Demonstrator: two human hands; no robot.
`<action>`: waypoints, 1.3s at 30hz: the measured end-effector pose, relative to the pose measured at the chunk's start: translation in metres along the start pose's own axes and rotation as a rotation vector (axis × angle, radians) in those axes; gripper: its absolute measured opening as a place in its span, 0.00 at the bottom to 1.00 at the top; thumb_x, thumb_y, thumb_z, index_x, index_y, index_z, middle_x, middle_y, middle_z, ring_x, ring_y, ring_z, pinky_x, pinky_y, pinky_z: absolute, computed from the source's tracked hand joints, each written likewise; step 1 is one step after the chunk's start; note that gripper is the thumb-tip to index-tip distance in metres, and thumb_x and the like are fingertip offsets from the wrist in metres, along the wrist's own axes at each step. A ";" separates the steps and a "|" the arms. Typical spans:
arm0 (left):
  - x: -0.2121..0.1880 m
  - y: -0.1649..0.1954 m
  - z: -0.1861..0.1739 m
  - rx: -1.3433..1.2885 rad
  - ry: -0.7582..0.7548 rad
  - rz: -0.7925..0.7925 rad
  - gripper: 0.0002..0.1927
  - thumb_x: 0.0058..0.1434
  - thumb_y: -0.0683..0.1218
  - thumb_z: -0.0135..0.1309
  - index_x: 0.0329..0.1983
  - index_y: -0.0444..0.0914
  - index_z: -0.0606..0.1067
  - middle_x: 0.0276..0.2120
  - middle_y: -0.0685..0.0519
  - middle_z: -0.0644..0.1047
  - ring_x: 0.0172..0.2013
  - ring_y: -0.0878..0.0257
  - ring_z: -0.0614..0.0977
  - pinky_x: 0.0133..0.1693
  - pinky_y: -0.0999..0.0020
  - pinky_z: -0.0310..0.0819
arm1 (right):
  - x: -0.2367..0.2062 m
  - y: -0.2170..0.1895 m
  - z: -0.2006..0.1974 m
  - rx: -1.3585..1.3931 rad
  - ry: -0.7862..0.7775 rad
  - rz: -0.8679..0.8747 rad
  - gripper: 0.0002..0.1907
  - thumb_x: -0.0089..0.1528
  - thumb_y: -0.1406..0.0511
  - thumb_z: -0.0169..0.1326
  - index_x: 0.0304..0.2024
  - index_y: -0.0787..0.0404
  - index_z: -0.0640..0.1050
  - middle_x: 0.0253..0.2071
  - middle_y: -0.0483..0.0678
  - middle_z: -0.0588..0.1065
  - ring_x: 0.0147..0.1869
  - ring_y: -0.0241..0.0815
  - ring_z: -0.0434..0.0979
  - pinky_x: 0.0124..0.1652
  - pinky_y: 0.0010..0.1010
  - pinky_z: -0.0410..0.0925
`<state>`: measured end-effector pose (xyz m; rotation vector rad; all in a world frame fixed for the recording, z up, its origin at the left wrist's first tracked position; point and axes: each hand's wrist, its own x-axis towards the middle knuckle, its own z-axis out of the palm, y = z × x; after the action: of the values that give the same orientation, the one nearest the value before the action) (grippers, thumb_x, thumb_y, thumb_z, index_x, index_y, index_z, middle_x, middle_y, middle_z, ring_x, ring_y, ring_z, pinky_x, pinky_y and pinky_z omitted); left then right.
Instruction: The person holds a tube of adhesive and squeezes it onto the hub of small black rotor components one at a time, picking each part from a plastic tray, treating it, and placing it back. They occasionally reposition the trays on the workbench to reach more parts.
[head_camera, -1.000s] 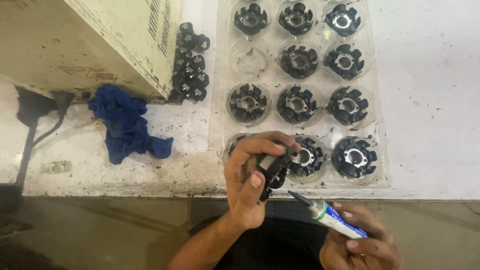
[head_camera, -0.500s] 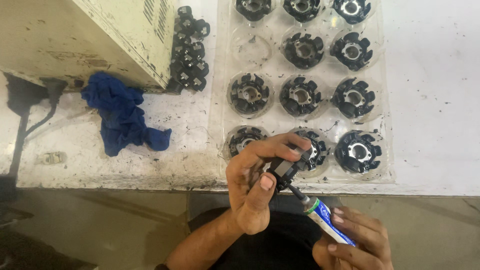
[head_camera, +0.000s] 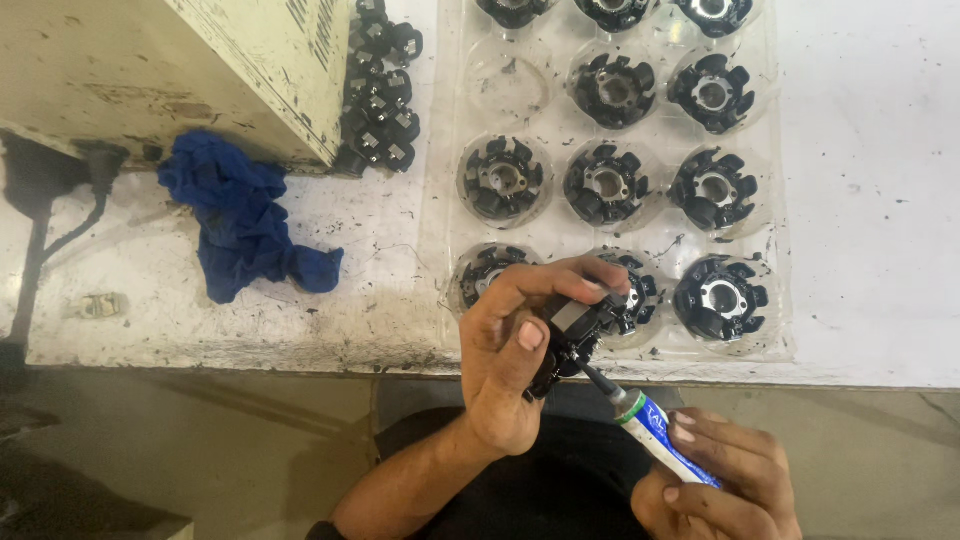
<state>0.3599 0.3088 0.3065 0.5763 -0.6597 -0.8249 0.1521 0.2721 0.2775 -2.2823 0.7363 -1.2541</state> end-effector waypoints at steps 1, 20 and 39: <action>0.000 0.000 0.000 -0.001 0.002 0.001 0.24 0.79 0.56 0.48 0.55 0.27 0.71 0.56 0.32 0.75 0.58 0.54 0.78 0.66 0.59 0.71 | 0.000 0.000 0.000 -0.005 0.010 0.008 0.20 0.51 0.79 0.60 0.32 0.52 0.67 0.42 0.48 0.75 0.51 0.51 0.82 0.50 0.40 0.82; 0.000 -0.018 0.007 -0.471 0.202 -0.023 0.23 0.72 0.52 0.54 0.62 0.34 0.68 0.57 0.35 0.72 0.57 0.40 0.78 0.57 0.45 0.75 | 0.001 0.001 0.005 -0.034 0.148 0.033 0.18 0.57 0.72 0.63 0.31 0.53 0.65 0.41 0.51 0.74 0.49 0.52 0.82 0.46 0.36 0.80; -0.011 -0.031 0.019 -0.828 0.482 -0.436 0.21 0.64 0.55 0.49 0.55 0.38 0.73 0.53 0.39 0.77 0.53 0.37 0.79 0.53 0.40 0.77 | 0.007 0.002 0.020 -0.114 0.301 0.003 0.21 0.57 0.75 0.63 0.30 0.57 0.61 0.36 0.53 0.72 0.41 0.50 0.82 0.38 0.35 0.81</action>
<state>0.3255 0.2970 0.2945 0.1328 0.2799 -1.2122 0.1724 0.2686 0.2711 -2.2023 0.9352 -1.6139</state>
